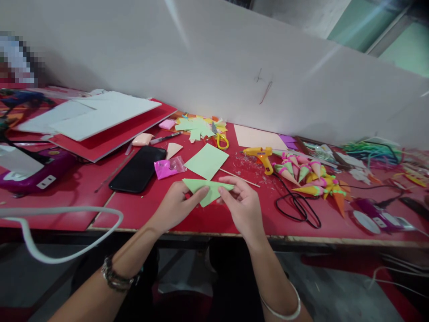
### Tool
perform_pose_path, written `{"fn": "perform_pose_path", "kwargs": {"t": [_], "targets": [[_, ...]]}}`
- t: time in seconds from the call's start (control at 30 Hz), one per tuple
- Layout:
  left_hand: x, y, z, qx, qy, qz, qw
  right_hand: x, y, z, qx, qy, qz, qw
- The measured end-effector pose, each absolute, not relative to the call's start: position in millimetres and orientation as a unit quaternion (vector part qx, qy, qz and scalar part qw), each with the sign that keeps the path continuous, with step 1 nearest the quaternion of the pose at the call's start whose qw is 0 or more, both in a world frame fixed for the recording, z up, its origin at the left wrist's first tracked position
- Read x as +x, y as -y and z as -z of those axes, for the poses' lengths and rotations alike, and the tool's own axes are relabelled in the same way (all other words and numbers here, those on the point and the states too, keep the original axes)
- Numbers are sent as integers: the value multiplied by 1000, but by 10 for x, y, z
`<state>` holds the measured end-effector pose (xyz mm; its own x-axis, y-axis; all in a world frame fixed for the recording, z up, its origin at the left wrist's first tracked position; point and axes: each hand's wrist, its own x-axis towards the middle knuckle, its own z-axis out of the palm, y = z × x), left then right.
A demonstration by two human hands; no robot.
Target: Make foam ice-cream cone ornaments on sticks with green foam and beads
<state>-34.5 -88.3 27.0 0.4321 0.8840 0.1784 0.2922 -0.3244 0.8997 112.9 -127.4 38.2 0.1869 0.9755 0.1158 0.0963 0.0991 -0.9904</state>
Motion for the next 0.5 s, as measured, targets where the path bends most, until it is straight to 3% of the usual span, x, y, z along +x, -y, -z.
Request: {"fn": "perform_pose_path", "kwargs": {"t": [0.3,0.5], "targets": [[-254,915,-211,689,-443,-397,414,1121,1305,-371,-543,498,-398,547],[-302,919,-264,721,-430,-370,398,1135,1308,-356,-525,581,-402,474]]}}
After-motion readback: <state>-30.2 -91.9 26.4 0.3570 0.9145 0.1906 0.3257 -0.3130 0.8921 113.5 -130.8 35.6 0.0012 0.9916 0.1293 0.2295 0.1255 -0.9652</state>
